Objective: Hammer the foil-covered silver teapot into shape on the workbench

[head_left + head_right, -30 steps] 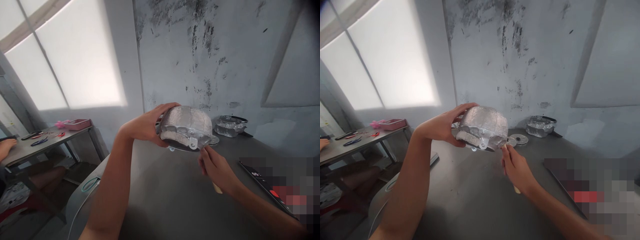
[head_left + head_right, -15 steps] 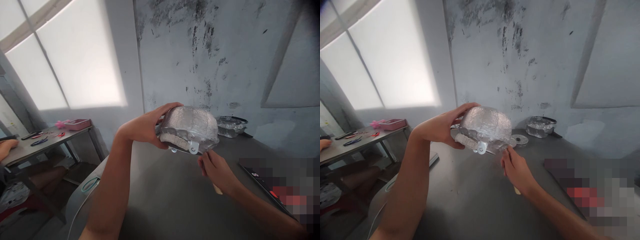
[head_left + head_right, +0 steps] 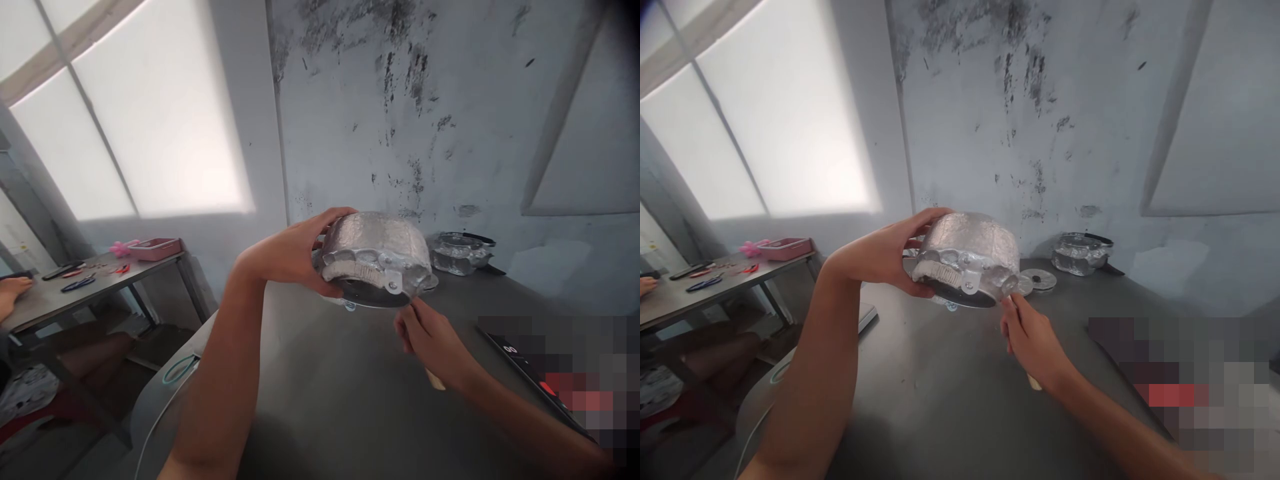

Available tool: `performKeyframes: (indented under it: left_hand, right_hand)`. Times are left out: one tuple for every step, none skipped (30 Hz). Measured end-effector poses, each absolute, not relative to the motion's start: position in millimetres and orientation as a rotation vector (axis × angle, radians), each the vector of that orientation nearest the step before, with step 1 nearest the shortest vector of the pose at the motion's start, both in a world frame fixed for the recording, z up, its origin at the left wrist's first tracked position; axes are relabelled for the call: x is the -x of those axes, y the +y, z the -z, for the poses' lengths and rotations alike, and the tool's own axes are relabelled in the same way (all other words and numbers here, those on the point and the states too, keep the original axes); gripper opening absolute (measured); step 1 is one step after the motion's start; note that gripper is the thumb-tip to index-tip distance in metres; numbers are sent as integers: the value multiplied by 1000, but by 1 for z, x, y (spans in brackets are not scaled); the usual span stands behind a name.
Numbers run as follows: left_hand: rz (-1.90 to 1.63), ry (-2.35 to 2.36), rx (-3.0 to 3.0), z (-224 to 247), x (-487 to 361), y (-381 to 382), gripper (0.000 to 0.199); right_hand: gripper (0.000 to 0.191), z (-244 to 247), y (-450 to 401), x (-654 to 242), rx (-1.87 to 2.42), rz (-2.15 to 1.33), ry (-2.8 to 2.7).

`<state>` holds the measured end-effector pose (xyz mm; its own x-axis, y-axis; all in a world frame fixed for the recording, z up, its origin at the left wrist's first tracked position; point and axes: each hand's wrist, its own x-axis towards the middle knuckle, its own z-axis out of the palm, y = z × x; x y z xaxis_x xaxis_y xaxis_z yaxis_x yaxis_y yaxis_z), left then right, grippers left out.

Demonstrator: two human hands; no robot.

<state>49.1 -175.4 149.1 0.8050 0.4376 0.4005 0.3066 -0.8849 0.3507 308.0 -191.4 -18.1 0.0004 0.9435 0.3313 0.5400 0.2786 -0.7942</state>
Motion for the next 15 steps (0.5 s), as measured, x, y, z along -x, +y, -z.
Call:
performKeyframes:
  left_hand:
    - [-700, 595, -2715, -149, -49, -175, 97]
    - [-699, 627, -2706, -148, -48, -174, 97]
    - [-695, 665, -2694, -147, -48, -174, 97]
    - [-690, 708, -2682, -147, -47, -173, 98]
    - [-685, 751, -2670, -146, -47, -172, 99]
    - [-679, 787, -2660, -146, -46, -171, 100]
    - [-673, 817, -2653, -146, -46, -171, 101]
    - [-668, 839, -2650, -145, -45, -170, 102]
    - [-664, 855, -2651, -145, -45, -169, 102]
    - [-661, 868, -2652, -145, -45, -169, 101]
    - [-659, 878, -2655, -145, -45, -169, 100]
    - [-657, 889, -2657, -145, -45, -168, 100]
    - [-654, 903, -2658, -146, -45, -168, 100]
    - [-651, 921, -2658, -146, -45, -168, 99]
    - [-646, 943, -2655, -146, -45, -168, 100]
  right_hand:
    - [39, 18, -191, -308, 1373, -577, -1664]
    - [39, 18, -191, -307, 1366, -584, -1666]
    - [39, 18, -191, -307, 1362, -590, -1667]
    - [40, 18, -191, -306, 1360, -597, -1669]
    - [40, 18, -190, -306, 1362, -603, -1669]
    - [39, 18, -190, -306, 1364, -607, -1667]
    - [39, 19, -190, -306, 1368, -611, -1666]
    - [39, 19, -190, -306, 1371, -616, -1665]
    - [39, 19, -190, -306, 1373, -620, -1665]
    - [39, 20, -190, -306, 1374, -623, -1664]
    - [39, 20, -190, -306, 1376, -625, -1663]
    - [39, 20, -190, -306, 1377, -628, -1663]
    - [39, 21, -190, -306, 1379, -630, -1663]
    - [39, 21, -190, -307, 1381, -634, -1663]
    - [39, 22, -190, -307, 1383, -638, -1663]
